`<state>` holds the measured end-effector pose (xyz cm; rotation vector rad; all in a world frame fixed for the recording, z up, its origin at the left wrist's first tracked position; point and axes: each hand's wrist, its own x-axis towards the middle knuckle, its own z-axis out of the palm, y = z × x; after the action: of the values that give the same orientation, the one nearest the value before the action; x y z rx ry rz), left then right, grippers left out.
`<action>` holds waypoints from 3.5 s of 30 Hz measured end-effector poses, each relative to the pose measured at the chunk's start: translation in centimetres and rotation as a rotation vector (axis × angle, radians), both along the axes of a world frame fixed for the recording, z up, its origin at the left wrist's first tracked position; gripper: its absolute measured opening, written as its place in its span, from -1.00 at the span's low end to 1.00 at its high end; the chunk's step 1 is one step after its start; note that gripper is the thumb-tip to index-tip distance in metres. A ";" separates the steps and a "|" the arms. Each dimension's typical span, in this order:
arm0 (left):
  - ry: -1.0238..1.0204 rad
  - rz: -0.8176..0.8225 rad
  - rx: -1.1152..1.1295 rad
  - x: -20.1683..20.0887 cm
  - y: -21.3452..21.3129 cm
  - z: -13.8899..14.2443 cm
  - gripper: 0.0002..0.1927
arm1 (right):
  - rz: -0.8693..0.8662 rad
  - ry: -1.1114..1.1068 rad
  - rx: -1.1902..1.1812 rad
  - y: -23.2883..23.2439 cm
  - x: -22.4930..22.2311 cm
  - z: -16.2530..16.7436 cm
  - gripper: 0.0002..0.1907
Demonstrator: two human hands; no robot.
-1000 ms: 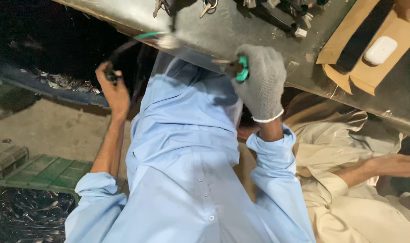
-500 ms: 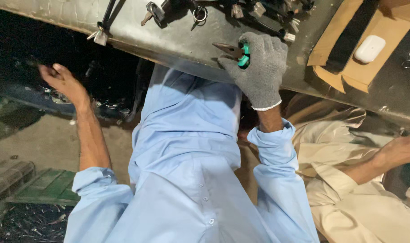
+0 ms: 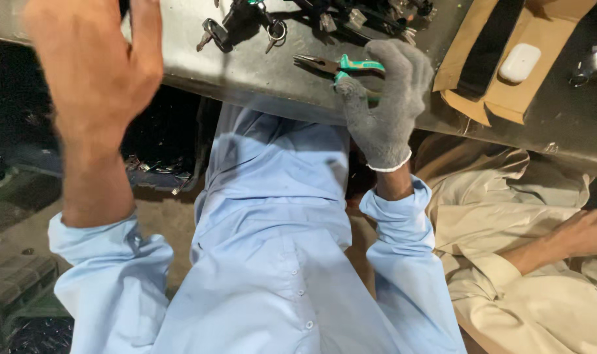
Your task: The person sits at a workbench assembling wire harnesses. They strip insulation from the ends of a black cable, twist the exposed colored wires, insert them into connector housings, and crimp or secure the terminals, occasionally using pliers, then place the finished harness on the bench with a growing pile of completed harnesses.
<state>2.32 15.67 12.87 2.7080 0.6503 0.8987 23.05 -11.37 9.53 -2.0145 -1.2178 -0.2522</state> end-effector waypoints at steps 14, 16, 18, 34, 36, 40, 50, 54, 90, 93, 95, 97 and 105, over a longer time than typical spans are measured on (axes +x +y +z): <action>-0.009 -0.499 -0.360 -1.4 -8.4 2.4 -0.72 | 0.208 0.192 -0.247 -1.4 -3.0 4.6 -0.81; -0.160 -0.559 -0.684 -0.7 -9.5 0.4 -0.61 | 0.306 0.464 -0.268 -2.0 -3.5 3.8 -0.75; -0.242 -0.637 -0.851 -0.5 -9.7 -1.2 -0.72 | 0.414 0.550 -0.256 -2.2 -4.0 3.0 -0.76; -0.910 -0.292 -1.083 -1.5 -7.0 -3.6 -0.68 | 0.446 0.464 -0.215 -1.2 -4.6 0.3 -0.78; -0.900 -0.359 -1.259 -2.0 -6.7 -5.4 -0.47 | 0.398 0.733 -0.170 -1.3 -4.7 -0.9 -0.82; -0.166 -0.659 -1.178 -1.5 -10.5 -10.5 -0.20 | 0.259 1.253 0.076 -1.8 -5.5 -3.2 -0.88; -0.050 -0.360 -0.740 0.1 -15.3 -13.0 -0.57 | 0.131 1.053 -0.004 -2.5 -5.9 -5.8 -0.86; -0.173 -0.362 -0.402 0.2 -15.3 -13.5 -0.65 | 0.156 1.063 0.101 -2.7 -6.6 -6.0 -0.83; -0.031 -0.576 -1.598 0.4 -16.7 -16.9 -0.71 | 0.066 1.009 -0.174 -3.5 -6.7 -9.4 -0.77; -0.130 -0.385 -1.105 0.1 -18.6 -16.3 -0.74 | -0.006 1.044 -0.221 -3.1 -6.9 -9.8 -0.83; -0.161 -0.407 -1.037 -0.1 -18.9 -15.7 -0.76 | 0.032 1.068 -0.186 -2.6 -6.7 -9.1 -0.86; -0.161 -0.432 -1.069 0.0 -18.0 -14.7 -0.78 | 0.075 1.038 -0.122 -2.3 -6.4 -7.3 -0.84; -0.044 -0.484 -1.231 0.6 -10.9 -11.0 -0.47 | -0.068 -0.406 -0.322 -0.4 -0.8 -1.9 -0.08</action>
<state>2.92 4.73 1.85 1.5869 0.3139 0.2448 22.26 -11.75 7.59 -2.3613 -1.5172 -0.5499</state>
